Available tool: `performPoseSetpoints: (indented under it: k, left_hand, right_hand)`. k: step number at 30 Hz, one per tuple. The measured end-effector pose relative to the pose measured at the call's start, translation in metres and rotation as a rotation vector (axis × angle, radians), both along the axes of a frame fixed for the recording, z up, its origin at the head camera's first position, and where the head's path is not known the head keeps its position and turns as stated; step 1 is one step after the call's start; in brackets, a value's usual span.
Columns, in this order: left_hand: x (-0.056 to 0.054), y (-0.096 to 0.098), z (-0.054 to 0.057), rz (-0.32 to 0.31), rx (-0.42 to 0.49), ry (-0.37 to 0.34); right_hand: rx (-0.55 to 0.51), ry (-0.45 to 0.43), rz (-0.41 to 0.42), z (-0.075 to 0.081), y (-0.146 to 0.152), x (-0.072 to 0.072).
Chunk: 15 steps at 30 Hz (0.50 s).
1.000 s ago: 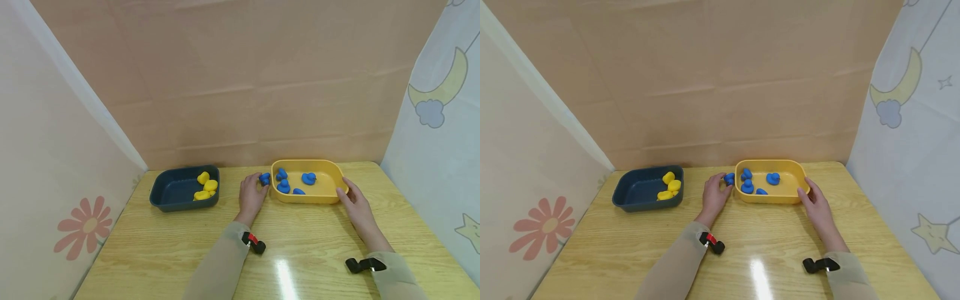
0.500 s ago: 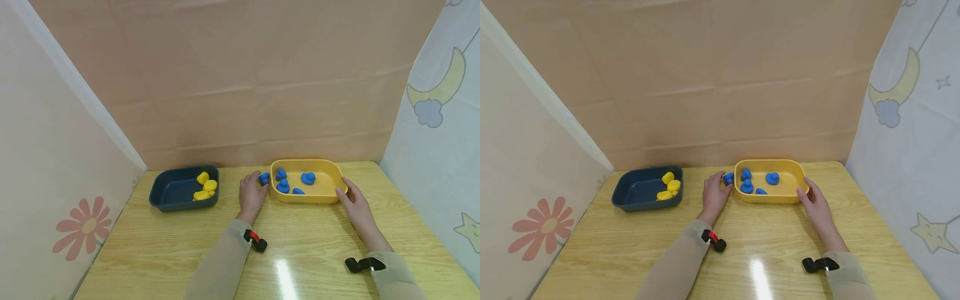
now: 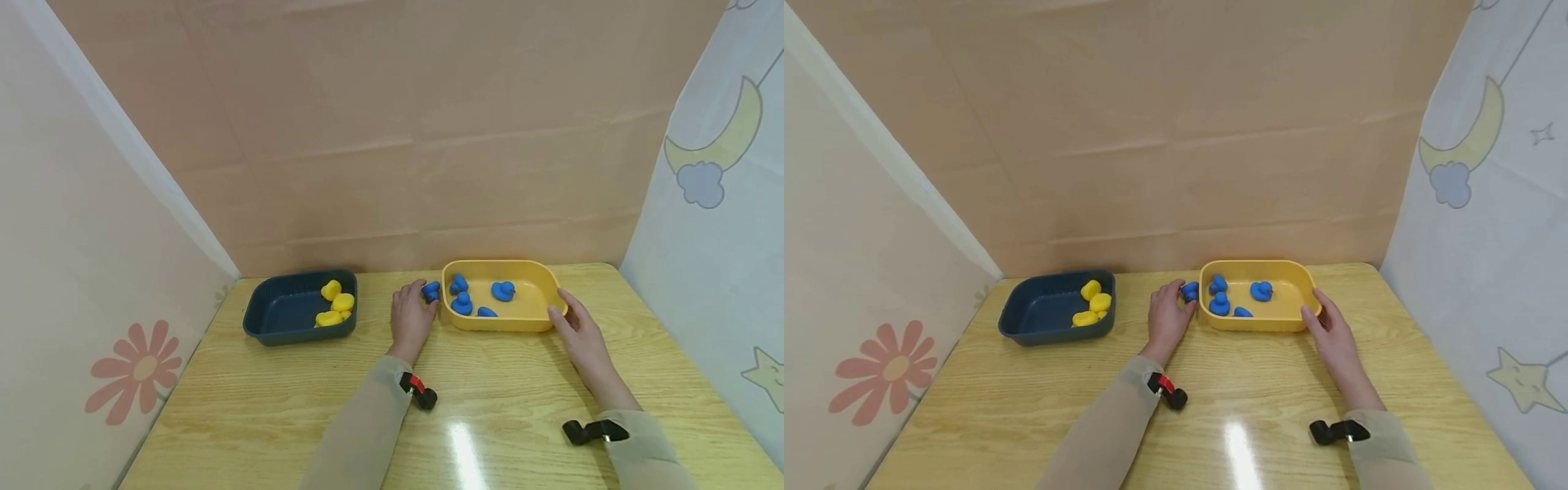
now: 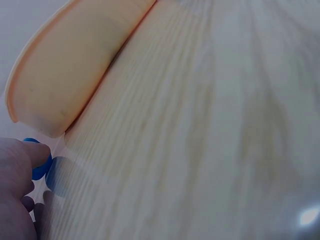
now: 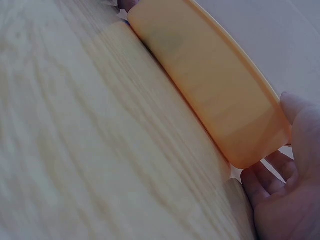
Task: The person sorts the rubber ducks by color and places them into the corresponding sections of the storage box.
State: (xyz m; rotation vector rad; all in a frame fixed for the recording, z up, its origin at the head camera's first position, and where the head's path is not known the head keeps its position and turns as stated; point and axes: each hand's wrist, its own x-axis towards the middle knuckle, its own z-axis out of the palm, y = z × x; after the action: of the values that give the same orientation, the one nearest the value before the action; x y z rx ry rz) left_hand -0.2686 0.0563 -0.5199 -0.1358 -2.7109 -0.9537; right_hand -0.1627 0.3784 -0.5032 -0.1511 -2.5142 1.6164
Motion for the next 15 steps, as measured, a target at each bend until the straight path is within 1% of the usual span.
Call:
performPoseSetpoints:
  k: [9,12,15]
  left_hand:
    - [-0.0009,-0.0001,-0.0020,0.003,0.029,0.000]
    - [-0.0002,-0.0009,-0.0027,0.012,0.061,0.000]
    - [0.0006,-0.0021,-0.0042,0.028,0.112,0.007]
  right_hand:
    - [0.009,-0.001,-0.002,-0.0010,0.0003,-0.0001]
    - [0.014,-0.002,0.000,-0.0024,0.0008,0.0004]
    - [0.017,-0.001,0.001,-0.0032,0.0012,0.0004]
